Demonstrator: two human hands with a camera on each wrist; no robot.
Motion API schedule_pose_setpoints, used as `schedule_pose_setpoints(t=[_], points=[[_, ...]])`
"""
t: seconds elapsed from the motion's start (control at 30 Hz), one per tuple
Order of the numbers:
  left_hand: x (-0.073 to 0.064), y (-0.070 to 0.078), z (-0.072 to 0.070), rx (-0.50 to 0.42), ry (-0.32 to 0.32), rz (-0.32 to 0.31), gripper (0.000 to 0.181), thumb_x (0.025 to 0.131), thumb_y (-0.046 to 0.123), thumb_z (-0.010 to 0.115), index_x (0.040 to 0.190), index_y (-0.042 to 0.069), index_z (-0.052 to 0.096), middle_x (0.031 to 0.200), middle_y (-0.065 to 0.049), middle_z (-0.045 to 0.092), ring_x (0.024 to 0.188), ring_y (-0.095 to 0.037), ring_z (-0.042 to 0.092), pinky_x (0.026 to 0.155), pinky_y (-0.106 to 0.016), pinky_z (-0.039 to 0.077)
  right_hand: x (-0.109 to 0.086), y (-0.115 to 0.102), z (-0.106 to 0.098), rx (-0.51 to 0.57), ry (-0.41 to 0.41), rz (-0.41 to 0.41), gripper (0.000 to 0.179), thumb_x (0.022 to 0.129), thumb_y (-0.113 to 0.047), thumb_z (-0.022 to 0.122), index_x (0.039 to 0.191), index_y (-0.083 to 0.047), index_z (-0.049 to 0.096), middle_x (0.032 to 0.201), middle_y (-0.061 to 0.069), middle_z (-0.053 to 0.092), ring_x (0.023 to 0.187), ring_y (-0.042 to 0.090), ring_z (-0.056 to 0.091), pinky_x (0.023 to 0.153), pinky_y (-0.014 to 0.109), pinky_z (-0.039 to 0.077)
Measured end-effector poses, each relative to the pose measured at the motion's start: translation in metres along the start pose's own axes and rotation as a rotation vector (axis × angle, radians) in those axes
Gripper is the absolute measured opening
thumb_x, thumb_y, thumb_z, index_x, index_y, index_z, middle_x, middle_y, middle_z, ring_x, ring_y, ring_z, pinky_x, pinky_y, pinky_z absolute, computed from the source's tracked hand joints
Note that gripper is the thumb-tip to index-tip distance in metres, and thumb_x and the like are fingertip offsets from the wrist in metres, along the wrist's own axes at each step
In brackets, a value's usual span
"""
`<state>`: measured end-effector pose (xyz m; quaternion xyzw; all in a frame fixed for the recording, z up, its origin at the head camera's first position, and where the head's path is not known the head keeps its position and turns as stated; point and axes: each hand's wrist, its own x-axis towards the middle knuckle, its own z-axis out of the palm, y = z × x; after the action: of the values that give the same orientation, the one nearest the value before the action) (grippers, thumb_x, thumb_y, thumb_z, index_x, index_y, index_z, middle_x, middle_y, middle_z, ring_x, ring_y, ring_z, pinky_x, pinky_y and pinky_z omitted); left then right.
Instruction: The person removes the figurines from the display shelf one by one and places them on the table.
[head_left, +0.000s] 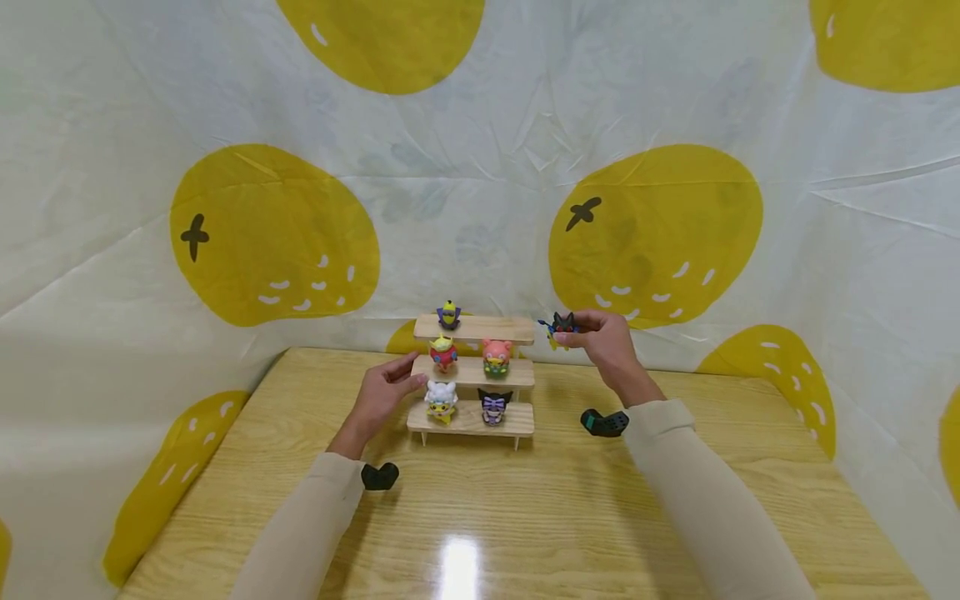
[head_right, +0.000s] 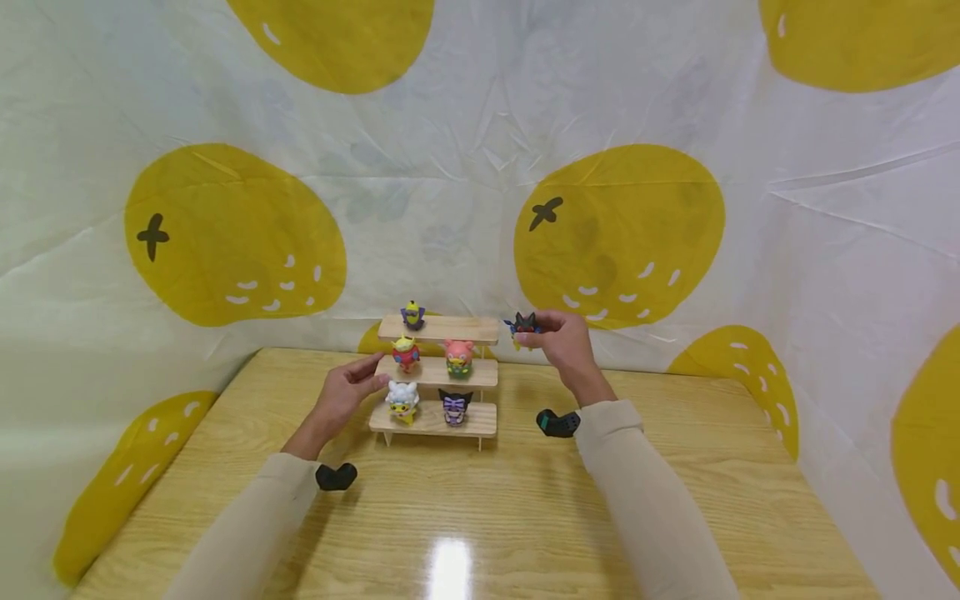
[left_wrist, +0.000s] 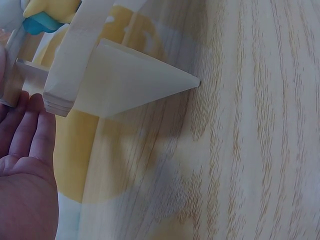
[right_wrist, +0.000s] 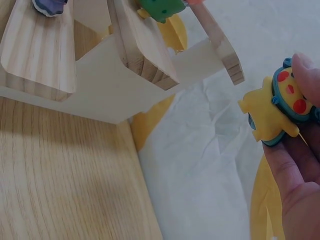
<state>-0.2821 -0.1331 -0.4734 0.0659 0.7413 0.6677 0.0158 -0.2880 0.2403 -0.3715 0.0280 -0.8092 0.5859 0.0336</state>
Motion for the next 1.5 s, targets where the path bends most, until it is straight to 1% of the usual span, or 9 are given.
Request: schedule_pose_setpoints(t=[0.1,0.3,0.6,0.77,1.0,1.17,1.23,1.4,1.5], points=[[0.0,0.002,0.0,-0.002,-0.001,0.003,0.062,0.099,0.013,0.073,0.154,0.0,0.048,0.158,-0.018,0.051,0.146,-0.034,0.051,0.106,-0.026,0.056,0.001,0.001,-0.001,0.002,-0.001,-0.001,0.042,0.094,-0.015,0.079,0.131,0.003,0.068,0.1,-0.011,0.072,0.095,0.006,0.066,0.095,0.023,0.052],[0.0,0.004,0.0,-0.008,0.012,-0.009,0.06,0.099,0.013,0.074,0.153,0.002,0.051,0.157,-0.019,0.052,0.146,-0.034,0.051,0.105,-0.026,0.057,0.003,0.004,-0.002,-0.001,-0.001,0.004,0.039,0.095,-0.014,0.079,0.13,0.001,0.069,0.104,-0.009,0.071,0.099,0.009,0.065,0.101,0.03,0.053],[0.001,0.001,0.001,0.006,0.019,-0.006,0.061,0.098,0.014,0.074,0.153,0.0,0.051,0.156,-0.017,0.053,0.145,-0.033,0.053,0.105,-0.025,0.056,0.0,0.007,-0.003,0.017,0.007,0.015,0.041,0.094,-0.013,0.08,0.13,0.002,0.069,0.101,-0.01,0.072,0.094,0.006,0.067,0.093,0.021,0.053],[0.0,0.001,0.001,0.005,0.015,-0.002,0.061,0.098,0.013,0.074,0.153,0.0,0.051,0.157,-0.016,0.053,0.146,-0.032,0.052,0.106,-0.026,0.055,-0.002,0.007,-0.005,0.005,0.003,0.014,0.041,0.094,-0.014,0.079,0.13,0.002,0.069,0.101,-0.01,0.071,0.095,0.006,0.066,0.092,0.02,0.053],[0.001,0.0,0.001,0.012,0.015,0.008,0.062,0.098,0.013,0.074,0.153,-0.002,0.05,0.157,-0.02,0.051,0.145,-0.038,0.051,0.106,-0.028,0.057,-0.004,0.009,-0.01,-0.004,0.008,0.017,0.042,0.094,-0.015,0.08,0.13,0.004,0.068,0.102,-0.008,0.072,0.094,0.006,0.065,0.091,0.019,0.052],[0.0,0.001,0.002,0.011,0.015,-0.01,0.06,0.099,0.013,0.073,0.153,-0.001,0.05,0.157,-0.019,0.053,0.145,-0.036,0.052,0.107,-0.029,0.056,-0.005,0.011,-0.013,0.003,0.016,0.023,0.043,0.094,-0.015,0.079,0.132,0.003,0.068,0.106,-0.005,0.073,0.093,0.005,0.066,0.088,0.015,0.053],[-0.001,0.002,0.002,0.011,0.018,-0.019,0.06,0.099,0.013,0.073,0.153,0.0,0.051,0.156,-0.019,0.054,0.144,-0.035,0.053,0.108,-0.03,0.055,-0.004,0.012,-0.014,0.003,0.022,0.029,0.043,0.094,-0.015,0.079,0.133,0.002,0.068,0.106,-0.006,0.073,0.093,0.005,0.067,0.089,0.017,0.055],[-0.002,0.003,0.002,0.012,0.019,-0.015,0.06,0.099,0.014,0.074,0.153,0.001,0.051,0.156,-0.018,0.054,0.144,-0.034,0.054,0.107,-0.029,0.055,-0.005,0.014,-0.018,-0.012,0.025,0.038,0.045,0.094,-0.015,0.079,0.134,0.002,0.067,0.108,-0.006,0.071,0.094,0.005,0.065,0.094,0.023,0.055],[-0.002,0.003,0.001,0.014,0.014,-0.014,0.061,0.099,0.015,0.074,0.153,0.002,0.051,0.156,-0.018,0.053,0.144,-0.033,0.054,0.107,-0.028,0.056,-0.005,0.016,-0.022,-0.024,0.027,0.037,0.047,0.094,-0.014,0.079,0.135,0.004,0.065,0.109,-0.005,0.07,0.095,0.005,0.064,0.092,0.02,0.055]])
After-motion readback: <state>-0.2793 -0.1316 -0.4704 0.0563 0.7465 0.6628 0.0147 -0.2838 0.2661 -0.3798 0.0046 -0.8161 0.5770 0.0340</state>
